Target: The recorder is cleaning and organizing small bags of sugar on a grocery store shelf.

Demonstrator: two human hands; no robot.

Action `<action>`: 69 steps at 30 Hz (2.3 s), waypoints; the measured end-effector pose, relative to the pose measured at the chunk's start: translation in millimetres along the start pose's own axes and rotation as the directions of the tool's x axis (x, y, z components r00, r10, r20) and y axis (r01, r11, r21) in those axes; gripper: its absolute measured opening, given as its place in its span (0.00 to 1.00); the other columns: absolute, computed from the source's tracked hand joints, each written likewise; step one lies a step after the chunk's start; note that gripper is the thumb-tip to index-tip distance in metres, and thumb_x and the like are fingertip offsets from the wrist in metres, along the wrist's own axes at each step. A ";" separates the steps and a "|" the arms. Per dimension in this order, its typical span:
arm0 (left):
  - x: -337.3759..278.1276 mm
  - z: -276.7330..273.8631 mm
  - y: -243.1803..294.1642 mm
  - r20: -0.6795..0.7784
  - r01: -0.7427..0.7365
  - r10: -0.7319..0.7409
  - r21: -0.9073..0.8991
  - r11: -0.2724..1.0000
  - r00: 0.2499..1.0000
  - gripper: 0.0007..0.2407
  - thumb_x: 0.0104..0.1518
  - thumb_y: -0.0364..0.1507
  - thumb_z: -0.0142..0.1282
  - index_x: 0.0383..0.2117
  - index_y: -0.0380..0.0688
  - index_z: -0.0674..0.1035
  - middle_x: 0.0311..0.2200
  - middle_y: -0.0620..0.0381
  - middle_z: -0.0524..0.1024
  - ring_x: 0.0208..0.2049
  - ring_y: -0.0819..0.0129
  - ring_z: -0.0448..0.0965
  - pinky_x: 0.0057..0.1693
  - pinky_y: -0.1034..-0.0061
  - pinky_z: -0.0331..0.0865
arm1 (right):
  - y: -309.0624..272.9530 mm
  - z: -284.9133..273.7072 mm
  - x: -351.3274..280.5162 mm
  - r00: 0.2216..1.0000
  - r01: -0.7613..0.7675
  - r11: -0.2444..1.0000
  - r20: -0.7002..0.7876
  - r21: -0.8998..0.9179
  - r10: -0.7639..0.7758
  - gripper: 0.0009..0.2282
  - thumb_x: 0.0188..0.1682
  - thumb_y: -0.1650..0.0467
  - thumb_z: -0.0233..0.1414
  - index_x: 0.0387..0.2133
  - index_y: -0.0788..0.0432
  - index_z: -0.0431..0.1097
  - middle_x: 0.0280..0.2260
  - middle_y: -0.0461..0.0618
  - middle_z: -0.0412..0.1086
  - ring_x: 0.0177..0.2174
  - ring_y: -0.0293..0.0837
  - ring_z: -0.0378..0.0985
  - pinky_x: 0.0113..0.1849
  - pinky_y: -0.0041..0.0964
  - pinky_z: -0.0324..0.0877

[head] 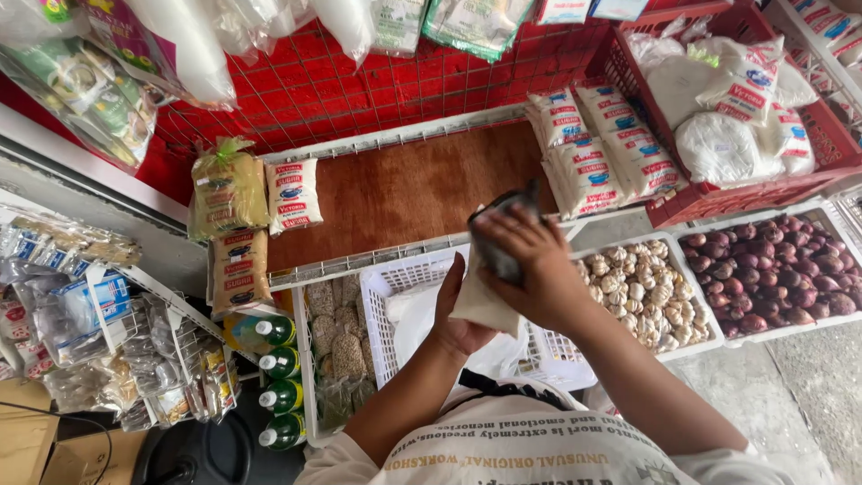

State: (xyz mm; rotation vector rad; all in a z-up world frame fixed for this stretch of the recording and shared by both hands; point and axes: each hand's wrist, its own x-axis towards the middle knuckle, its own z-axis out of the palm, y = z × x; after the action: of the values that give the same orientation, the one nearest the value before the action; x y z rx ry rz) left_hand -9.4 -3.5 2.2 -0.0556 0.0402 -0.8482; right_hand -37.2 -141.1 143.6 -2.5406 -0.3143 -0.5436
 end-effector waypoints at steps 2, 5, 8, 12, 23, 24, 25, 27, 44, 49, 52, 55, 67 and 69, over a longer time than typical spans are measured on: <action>1.7 4.7 1.7 0.075 0.012 -0.015 0.041 0.999 0.997 0.27 0.68 0.49 0.41 0.69 0.49 0.64 0.64 0.48 0.68 0.65 0.54 0.67 0.69 0.58 0.61 | 1.3 18.9 -3.1 0.983 0.002 1.000 0.186 -0.010 0.000 0.29 0.43 0.63 0.61 0.62 0.46 0.65 0.62 0.49 0.64 0.66 0.59 0.51 0.62 0.67 0.38; -6.2 3.3 6.2 0.034 -0.029 0.028 0.024 0.999 0.999 0.25 0.66 0.47 0.40 0.67 0.51 0.64 0.65 0.51 0.69 0.66 0.56 0.67 0.69 0.58 0.61 | -9.3 26.4 -7.9 0.976 0.038 0.998 0.212 0.058 -0.049 0.31 0.39 0.66 0.61 0.61 0.47 0.65 0.60 0.49 0.66 0.65 0.61 0.53 0.62 0.66 0.41; -4.8 -65.0 20.2 0.022 -0.086 0.086 -0.007 0.996 0.996 0.24 0.73 0.46 0.40 0.69 0.48 0.64 0.66 0.50 0.66 0.66 0.55 0.67 0.71 0.57 0.62 | -20.7 28.9 -18.4 0.964 0.047 0.989 0.254 0.142 -0.082 0.31 0.37 0.67 0.61 0.60 0.49 0.67 0.59 0.49 0.68 0.65 0.60 0.57 0.63 0.64 0.45; -7.2 -54.2 29.1 0.151 0.004 0.013 -0.109 0.994 0.988 0.26 0.75 0.53 0.39 0.63 0.43 0.65 0.64 0.46 0.64 0.66 0.50 0.69 0.72 0.55 0.64 | -26.9 26.1 -34.9 0.963 0.127 0.959 0.199 0.253 -0.180 0.29 0.37 0.67 0.63 0.56 0.53 0.69 0.55 0.53 0.71 0.61 0.60 0.64 0.59 0.59 0.55; 15.1 17.2 30.0 0.187 -0.262 0.211 0.314 0.913 0.959 0.30 0.74 0.50 0.36 0.74 0.43 0.58 0.71 0.38 0.58 0.67 0.47 0.60 0.68 0.52 0.58 | -5.8 -6.9 -32.7 0.944 -0.206 0.978 0.273 0.039 0.188 0.49 0.33 0.54 0.69 0.66 0.54 0.48 0.48 0.62 0.73 0.32 0.64 0.79 0.34 0.54 0.74; 19.6 31.0 22.9 0.192 -0.263 0.210 0.314 0.912 0.959 0.30 0.74 0.50 0.36 0.74 0.43 0.58 0.71 0.38 0.58 0.67 0.47 0.60 0.68 0.52 0.58 | -2.0 -5.9 -34.4 0.945 -0.204 0.978 0.270 0.037 0.187 0.49 0.33 0.54 0.69 0.66 0.54 0.48 0.48 0.62 0.73 0.32 0.64 0.79 0.34 0.54 0.74; 23.8 45.3 15.7 0.096 -0.299 0.285 0.403 0.865 0.954 0.29 0.70 0.49 0.37 0.73 0.48 0.57 0.70 0.47 0.58 0.68 0.54 0.61 0.69 0.58 0.59 | 1.6 -5.3 -35.9 0.960 -0.177 0.982 0.233 0.064 0.158 0.49 0.33 0.53 0.68 0.66 0.55 0.49 0.48 0.65 0.72 0.33 0.65 0.79 0.34 0.54 0.74; 34.0 51.9 6.4 0.029 -0.334 0.367 0.489 0.806 0.930 0.28 0.67 0.48 0.38 0.71 0.54 0.56 0.69 0.55 0.59 0.68 0.60 0.62 0.69 0.64 0.59 | 10.0 -6.7 -35.8 0.976 -0.134 0.988 0.184 0.080 0.117 0.49 0.33 0.53 0.68 0.66 0.56 0.49 0.48 0.67 0.72 0.34 0.66 0.79 0.35 0.54 0.74; 190.7 29.8 -5.8 -0.348 0.083 0.121 0.519 0.850 0.930 0.18 0.54 0.40 0.59 0.49 0.50 0.81 0.33 0.62 0.82 0.29 0.75 0.78 0.41 0.80 0.76 | 235.0 20.0 -75.4 0.729 -0.434 -0.120 0.427 0.893 0.535 0.16 0.50 0.70 0.58 0.49 0.68 0.71 0.36 0.51 0.77 0.34 0.40 0.78 0.36 0.35 0.73; 275.6 -59.6 6.1 -0.293 0.072 0.168 0.660 0.748 0.941 0.09 0.59 0.34 0.64 0.44 0.54 0.82 0.30 0.64 0.77 0.22 0.79 0.68 0.32 0.78 0.68 | 275.0 23.0 -67.7 0.670 -0.442 -0.270 0.515 0.855 0.535 0.14 0.48 0.67 0.56 0.44 0.63 0.72 0.32 0.50 0.77 0.30 0.42 0.79 0.33 0.38 0.75; 307.1 -62.7 -2.9 -0.265 0.030 0.233 0.718 0.695 0.936 0.09 0.58 0.28 0.63 0.43 0.50 0.80 0.33 0.61 0.77 0.32 0.73 0.74 0.41 0.71 0.73 | 290.5 26.7 -66.6 0.590 -0.448 -0.347 0.564 0.824 0.577 0.13 0.49 0.66 0.56 0.42 0.63 0.72 0.31 0.50 0.77 0.28 0.43 0.80 0.31 0.39 0.76; 331.1 -54.1 -10.8 -0.286 0.021 0.281 0.734 0.679 0.916 0.10 0.53 0.24 0.61 0.41 0.48 0.79 0.38 0.60 0.82 0.40 0.68 0.81 0.48 0.68 0.76 | 306.8 29.9 -59.4 0.497 -0.487 -0.386 0.612 0.783 0.615 0.14 0.49 0.65 0.55 0.41 0.64 0.73 0.30 0.51 0.78 0.26 0.45 0.80 0.30 0.40 0.77; 384.6 -84.8 -8.7 -0.343 0.058 0.456 0.845 0.532 0.821 0.10 0.53 0.24 0.63 0.40 0.41 0.79 0.38 0.53 0.83 0.40 0.63 0.83 0.48 0.66 0.76 | 354.5 65.7 -48.6 0.395 -0.499 -0.386 0.600 0.776 0.695 0.13 0.50 0.64 0.55 0.41 0.62 0.72 0.29 0.53 0.78 0.25 0.46 0.80 0.30 0.41 0.76; 388.9 -81.4 -7.7 -0.328 0.076 0.493 0.883 0.463 0.806 0.10 0.52 0.23 0.65 0.40 0.40 0.79 0.38 0.53 0.83 0.39 0.64 0.83 0.48 0.67 0.76 | 350.3 72.1 -46.6 0.363 -0.455 -0.427 0.600 0.781 0.713 0.12 0.50 0.65 0.55 0.42 0.61 0.72 0.29 0.53 0.77 0.25 0.47 0.80 0.30 0.41 0.76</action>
State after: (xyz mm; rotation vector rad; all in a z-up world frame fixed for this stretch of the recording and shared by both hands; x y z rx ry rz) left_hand 237.0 -303.1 -83.7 1.1915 0.1527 -0.4978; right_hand 56.6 -401.7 -87.4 -0.7821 0.7532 0.0368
